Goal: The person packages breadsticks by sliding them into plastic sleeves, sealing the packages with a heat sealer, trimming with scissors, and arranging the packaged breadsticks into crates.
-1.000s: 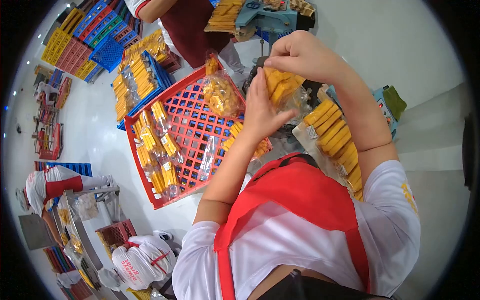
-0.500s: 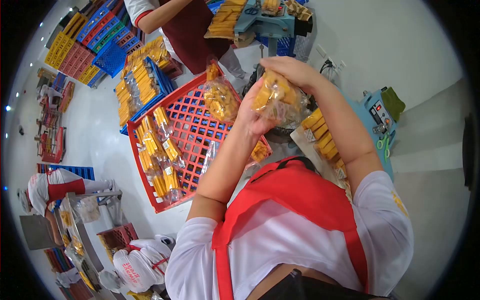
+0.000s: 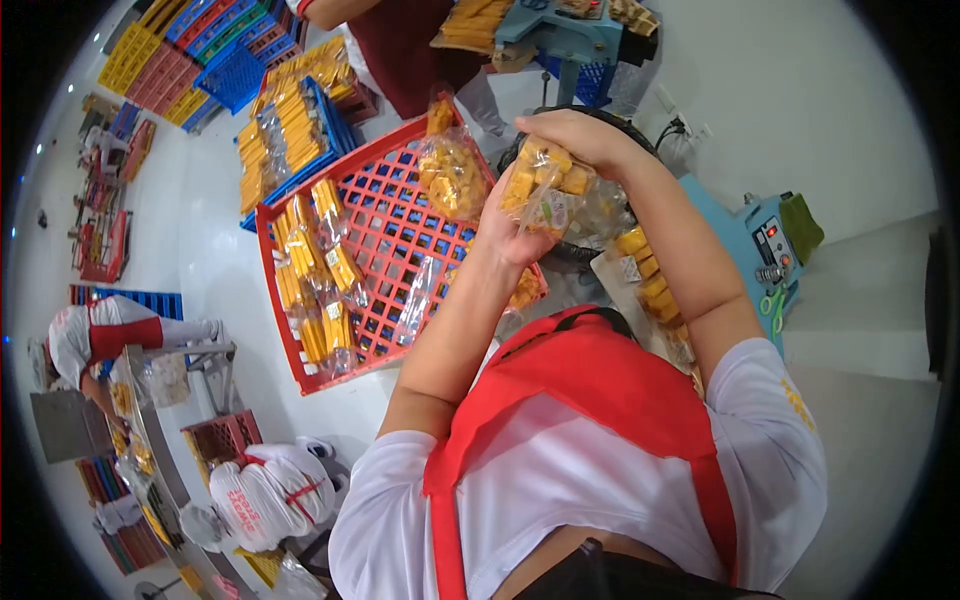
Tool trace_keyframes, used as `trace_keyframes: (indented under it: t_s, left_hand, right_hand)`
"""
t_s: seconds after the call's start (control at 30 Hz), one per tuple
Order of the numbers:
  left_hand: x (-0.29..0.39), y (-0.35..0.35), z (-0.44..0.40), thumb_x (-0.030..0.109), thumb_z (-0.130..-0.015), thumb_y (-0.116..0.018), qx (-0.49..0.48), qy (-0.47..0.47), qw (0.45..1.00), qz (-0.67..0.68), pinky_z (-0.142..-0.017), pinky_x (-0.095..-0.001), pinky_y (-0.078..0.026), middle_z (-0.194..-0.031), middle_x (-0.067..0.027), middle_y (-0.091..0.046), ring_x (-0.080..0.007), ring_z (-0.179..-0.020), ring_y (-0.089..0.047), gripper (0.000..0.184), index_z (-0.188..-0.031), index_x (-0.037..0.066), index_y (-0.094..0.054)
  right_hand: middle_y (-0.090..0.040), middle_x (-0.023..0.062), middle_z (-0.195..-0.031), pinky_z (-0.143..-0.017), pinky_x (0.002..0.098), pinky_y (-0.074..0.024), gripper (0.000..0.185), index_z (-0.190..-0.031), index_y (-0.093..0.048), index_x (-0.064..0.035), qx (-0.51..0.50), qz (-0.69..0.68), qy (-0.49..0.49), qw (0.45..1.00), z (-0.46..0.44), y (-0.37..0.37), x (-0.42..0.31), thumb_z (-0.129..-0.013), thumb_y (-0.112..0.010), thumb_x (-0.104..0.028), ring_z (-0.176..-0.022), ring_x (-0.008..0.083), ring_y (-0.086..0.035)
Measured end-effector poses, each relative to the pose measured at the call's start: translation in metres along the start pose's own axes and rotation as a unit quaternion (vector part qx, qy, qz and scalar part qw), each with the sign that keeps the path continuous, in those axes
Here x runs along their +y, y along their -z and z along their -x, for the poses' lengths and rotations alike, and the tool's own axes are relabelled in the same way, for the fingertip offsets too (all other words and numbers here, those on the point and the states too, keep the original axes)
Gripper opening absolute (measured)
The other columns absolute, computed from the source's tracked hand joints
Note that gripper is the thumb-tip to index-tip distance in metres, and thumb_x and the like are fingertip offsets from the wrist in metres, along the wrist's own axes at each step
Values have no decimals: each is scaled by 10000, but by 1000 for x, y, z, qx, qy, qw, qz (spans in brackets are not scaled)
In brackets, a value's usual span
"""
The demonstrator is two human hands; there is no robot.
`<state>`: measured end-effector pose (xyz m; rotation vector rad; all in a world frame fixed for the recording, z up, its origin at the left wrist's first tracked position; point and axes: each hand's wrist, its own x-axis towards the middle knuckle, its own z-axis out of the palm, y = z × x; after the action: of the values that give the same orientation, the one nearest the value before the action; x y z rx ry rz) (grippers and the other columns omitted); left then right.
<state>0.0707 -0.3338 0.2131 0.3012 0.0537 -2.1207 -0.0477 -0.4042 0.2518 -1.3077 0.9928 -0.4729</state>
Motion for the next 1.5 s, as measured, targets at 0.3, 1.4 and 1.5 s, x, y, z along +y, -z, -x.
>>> trace_keyframes:
  t_s: [0.3, 1.4, 1.5]
  left_hand:
    - [21, 46, 4, 309, -805, -522, -16, -54, 994, 89, -685, -337, -507, -969, -158, -523, -270, -850, -529, 359, -1038, 38, -484]
    - [9, 414, 273, 328, -852, -438, 698, -223, 670, -119, -742, -320, -413, -1006, -89, -519, -208, -906, -496, 362, -1028, 18, -503]
    - [54, 439, 267, 317, -849, -440, 696, -145, 651, -266, -727, -323, -415, -943, -90, -541, -197, -841, -521, 357, -1027, 15, -504]
  right_hand:
    - [-569, 61, -897, -694, 231, -431, 429, -1011, -537, 30, -16, 119, 27, 992, -29, -37, -11, -821, -503, -353, -799, 112, -534]
    - [-564, 220, -809, -630, 450, -425, 171, -930, -509, -59, -96, 357, -78, 926, -60, -239, 343, -801, -474, -165, -754, 392, -534]
    - [-570, 222, -790, -645, 441, -428, 209, -931, -504, -41, -71, 300, -69, 949, -55, -245, 353, -791, -492, -196, -762, 387, -544]
